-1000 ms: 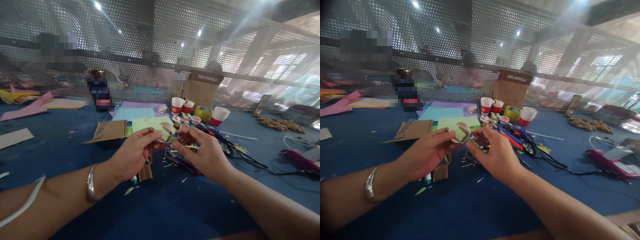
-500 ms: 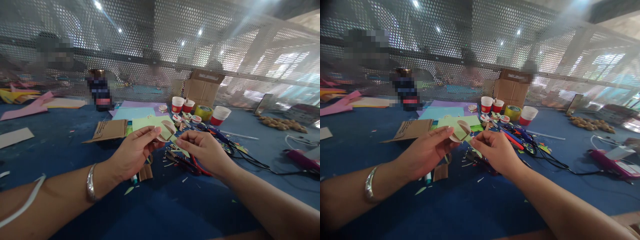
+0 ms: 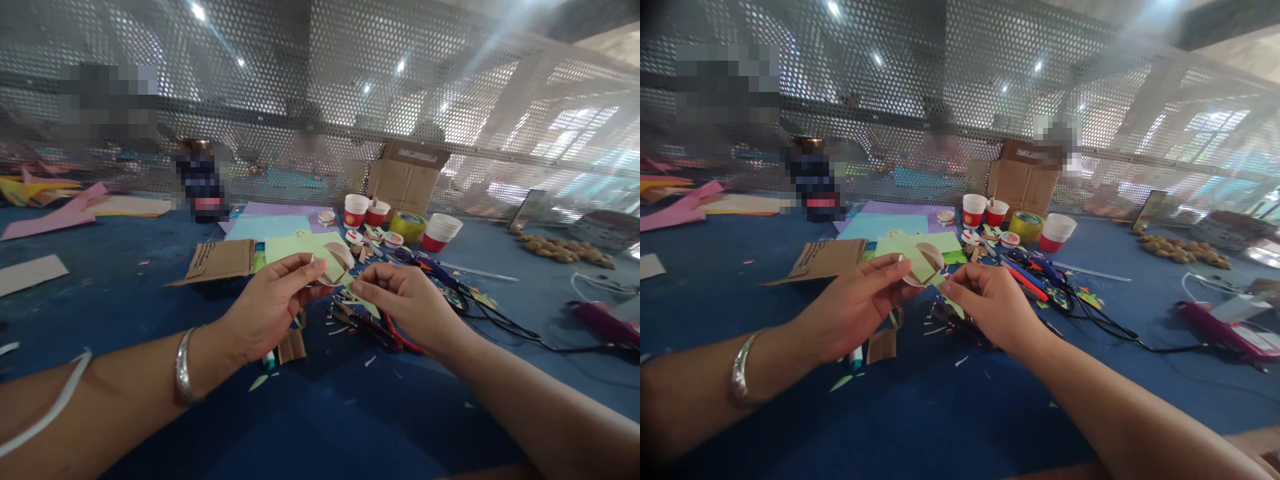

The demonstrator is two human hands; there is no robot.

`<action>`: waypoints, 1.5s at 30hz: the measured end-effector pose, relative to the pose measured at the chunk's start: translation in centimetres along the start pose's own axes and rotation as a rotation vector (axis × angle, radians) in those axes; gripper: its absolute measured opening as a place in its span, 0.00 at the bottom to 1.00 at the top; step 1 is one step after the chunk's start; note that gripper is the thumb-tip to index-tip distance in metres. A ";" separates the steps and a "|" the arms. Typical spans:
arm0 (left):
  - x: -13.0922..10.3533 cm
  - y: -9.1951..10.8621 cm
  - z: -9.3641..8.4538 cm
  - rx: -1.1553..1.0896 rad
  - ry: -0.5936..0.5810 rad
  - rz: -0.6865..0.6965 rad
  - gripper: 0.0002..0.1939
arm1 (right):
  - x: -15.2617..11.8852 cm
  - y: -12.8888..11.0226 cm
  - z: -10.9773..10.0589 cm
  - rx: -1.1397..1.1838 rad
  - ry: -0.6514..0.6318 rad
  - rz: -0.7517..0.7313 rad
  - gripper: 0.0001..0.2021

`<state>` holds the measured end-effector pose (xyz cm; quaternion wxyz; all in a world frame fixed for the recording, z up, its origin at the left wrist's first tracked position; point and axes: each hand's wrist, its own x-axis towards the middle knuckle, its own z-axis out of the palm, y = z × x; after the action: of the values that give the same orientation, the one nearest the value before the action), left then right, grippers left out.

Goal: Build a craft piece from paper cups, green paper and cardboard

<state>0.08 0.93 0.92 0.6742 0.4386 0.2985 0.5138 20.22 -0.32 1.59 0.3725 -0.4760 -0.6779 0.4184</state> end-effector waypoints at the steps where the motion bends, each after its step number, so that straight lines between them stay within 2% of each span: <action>1: 0.0 0.0 0.0 0.002 0.010 0.005 0.05 | 0.0 0.0 0.0 0.003 0.004 -0.005 0.15; 10: 0.1 -0.1 -0.2 0.007 0.028 -0.059 0.04 | 0.1 0.1 0.0 0.004 -0.013 0.008 0.15; 14: 0.1 -0.1 -0.2 0.023 0.056 -0.025 0.03 | 0.2 0.0 0.0 0.000 -0.017 0.011 0.14; 36: 0.1 0.1 0.2 0.054 0.056 -0.018 0.08 | 0.0 -0.1 0.0 -0.027 -0.019 0.004 0.15; 42: 0.0 0.2 0.2 0.128 0.061 0.020 0.10 | -0.1 -0.4 0.0 -0.046 0.014 -0.078 0.11; 45: 0.1 0.2 0.0 0.154 0.054 0.025 0.15 | -0.4 -0.7 -0.1 -0.074 0.042 -0.125 0.10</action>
<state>0.02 1.06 1.08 0.6237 0.4787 0.3498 0.5094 20.14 -0.78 2.19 0.3942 -0.4550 -0.7132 0.3589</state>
